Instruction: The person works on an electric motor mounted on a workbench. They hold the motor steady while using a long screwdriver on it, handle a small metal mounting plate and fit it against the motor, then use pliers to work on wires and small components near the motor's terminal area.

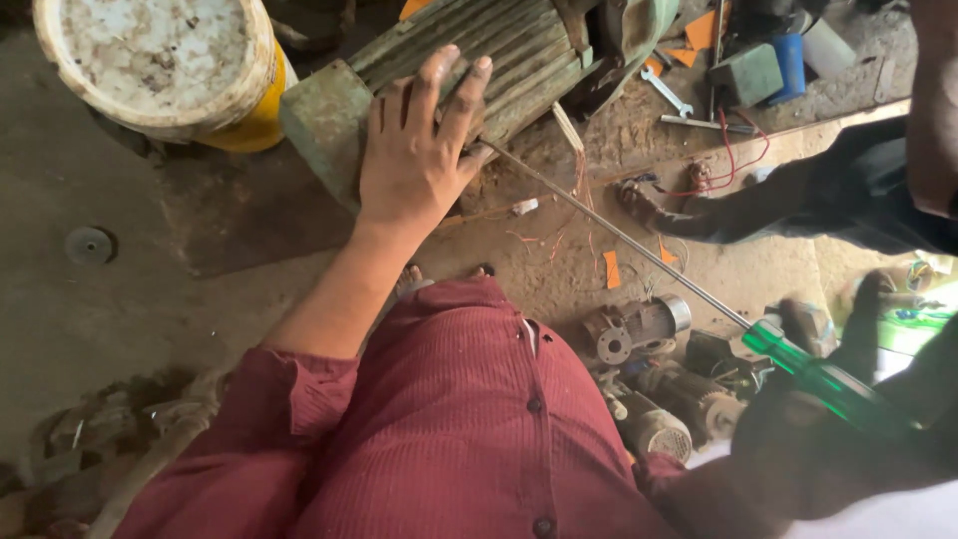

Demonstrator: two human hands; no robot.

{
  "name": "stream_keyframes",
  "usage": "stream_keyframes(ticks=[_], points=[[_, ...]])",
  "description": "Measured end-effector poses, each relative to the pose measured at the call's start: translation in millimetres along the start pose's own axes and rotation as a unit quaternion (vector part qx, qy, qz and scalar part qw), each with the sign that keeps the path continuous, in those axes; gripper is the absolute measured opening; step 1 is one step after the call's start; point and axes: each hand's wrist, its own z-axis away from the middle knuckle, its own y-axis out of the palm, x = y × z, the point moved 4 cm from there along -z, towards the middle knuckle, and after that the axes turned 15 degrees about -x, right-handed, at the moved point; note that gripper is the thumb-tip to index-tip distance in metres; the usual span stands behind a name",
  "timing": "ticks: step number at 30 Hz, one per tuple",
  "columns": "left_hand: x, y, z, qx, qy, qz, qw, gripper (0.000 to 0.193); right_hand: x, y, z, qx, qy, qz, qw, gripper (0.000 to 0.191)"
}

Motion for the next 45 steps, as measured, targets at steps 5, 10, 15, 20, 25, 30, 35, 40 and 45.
stream_keyframes(ticks=[5, 10, 15, 20, 25, 30, 35, 40, 45], points=[[9.8, -7.6, -1.8, 0.042, 0.001, 0.046, 0.998, 0.104, 6.5, -1.3, 7.1, -0.014, -0.009, 0.017, 1.0, 0.055], [21.5, -15.8, -6.2, 0.078, 0.017, 0.075, 0.994, 0.106, 13.2, -1.7, 15.3, -0.033, -0.02, 0.031, 0.999, 0.06], [23.5, -19.8, -3.6, 0.072, 0.03, 0.075, 0.994, 0.106, 24.2, 3.1, 30.7, -0.06, -0.029, 0.051, 0.996, 0.067], [26.0, -22.1, -2.1, 0.058, 0.034, 0.081, 0.994, 0.104, 43.9, 12.6, 55.9, -0.105, -0.089, 0.116, 0.984, 0.072], [28.9, -21.3, -1.6, 0.052, 0.027, 0.104, 0.993, 0.106, 65.5, 7.4, 76.8, -0.108, -0.121, 0.102, 0.981, 0.067], [31.6, -20.5, 3.1, 0.06, 0.034, 0.093, 0.993, 0.108, 69.7, 0.1, 91.7, -0.102, -0.129, 0.108, 0.98, 0.063], [31.5, -19.5, 4.4, 0.044, 0.032, 0.104, 0.993, 0.109, 72.2, -2.2, 99.0, -0.102, -0.134, 0.116, 0.979, 0.058], [31.4, -17.7, 5.9, 0.04, 0.037, 0.085, 0.995, 0.107, 73.8, -1.7, 101.2, -0.102, -0.133, 0.122, 0.978, 0.054], [33.4, -16.6, 6.3, 0.045, 0.034, 0.098, 0.994, 0.105, 71.9, -1.6, 99.8, -0.1, -0.133, 0.13, 0.978, 0.05]])
